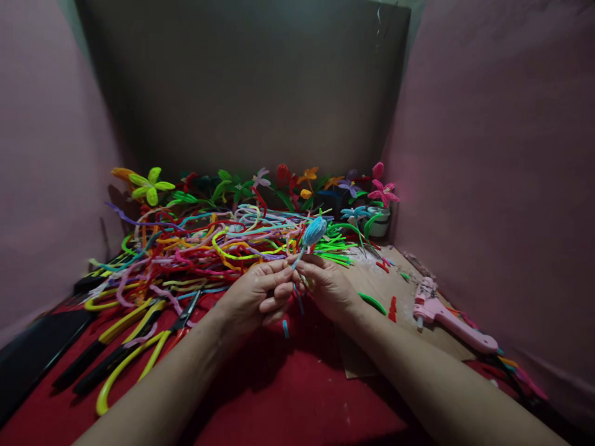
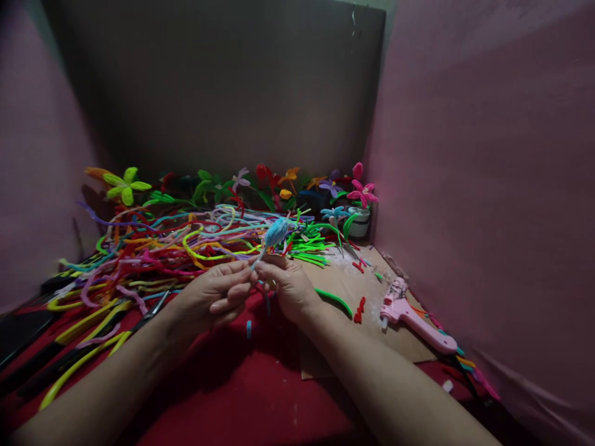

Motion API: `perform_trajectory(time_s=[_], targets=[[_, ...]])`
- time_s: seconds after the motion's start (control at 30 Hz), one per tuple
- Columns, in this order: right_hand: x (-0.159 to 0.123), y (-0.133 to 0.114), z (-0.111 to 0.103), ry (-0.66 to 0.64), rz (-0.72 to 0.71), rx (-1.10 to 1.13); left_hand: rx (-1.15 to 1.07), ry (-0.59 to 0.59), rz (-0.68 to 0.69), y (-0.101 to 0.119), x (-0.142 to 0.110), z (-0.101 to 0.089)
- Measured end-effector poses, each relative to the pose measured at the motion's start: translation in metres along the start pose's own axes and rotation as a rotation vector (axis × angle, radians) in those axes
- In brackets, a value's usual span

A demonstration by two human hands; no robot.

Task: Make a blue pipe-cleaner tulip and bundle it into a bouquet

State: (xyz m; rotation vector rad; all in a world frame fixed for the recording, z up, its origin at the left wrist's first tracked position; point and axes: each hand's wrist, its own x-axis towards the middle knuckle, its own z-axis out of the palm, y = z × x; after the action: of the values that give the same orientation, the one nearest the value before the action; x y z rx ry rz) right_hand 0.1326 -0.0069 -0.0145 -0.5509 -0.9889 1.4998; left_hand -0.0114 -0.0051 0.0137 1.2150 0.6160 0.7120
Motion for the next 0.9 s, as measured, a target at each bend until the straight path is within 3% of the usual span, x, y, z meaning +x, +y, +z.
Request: perform_trajectory(time_s=[0.07,0.23,0.3,0.4,0.5,0.6,0.73,0.9], targets=[[0.0,0.001,0.0,0.052,0.01,-0.006,0.27,0.136,0.08,-0.002,0.001,0.004],[-0.004,0.002,0.007,0.191,0.029,0.041,1.29,0.54,0.423,-0.015,0.002,0.009],[-0.006,0.002,0.009,0.219,0.032,0.026,1.523,0.586,0.462,-0.02,0.001,0.006],[-0.008,0.002,0.011,0.227,0.039,-0.023,1.668,0.538,0.516,-0.022,0.0,0.002],[-0.008,0.003,0.01,0.212,0.041,-0.051,1.64,0.472,0.548,-0.021,0.001,-0.001],[-0.008,0.004,0.01,0.147,0.034,-0.054,1.451,0.486,0.539,-0.019,0.001,0.001],[-0.006,0.004,0.009,0.059,0.013,-0.052,0.979,0.482,0.437,-0.011,0.001,0.006],[-0.003,0.001,0.005,-0.006,0.029,-0.066,0.347,0.313,0.177,-0.002,0.001,0.008]])
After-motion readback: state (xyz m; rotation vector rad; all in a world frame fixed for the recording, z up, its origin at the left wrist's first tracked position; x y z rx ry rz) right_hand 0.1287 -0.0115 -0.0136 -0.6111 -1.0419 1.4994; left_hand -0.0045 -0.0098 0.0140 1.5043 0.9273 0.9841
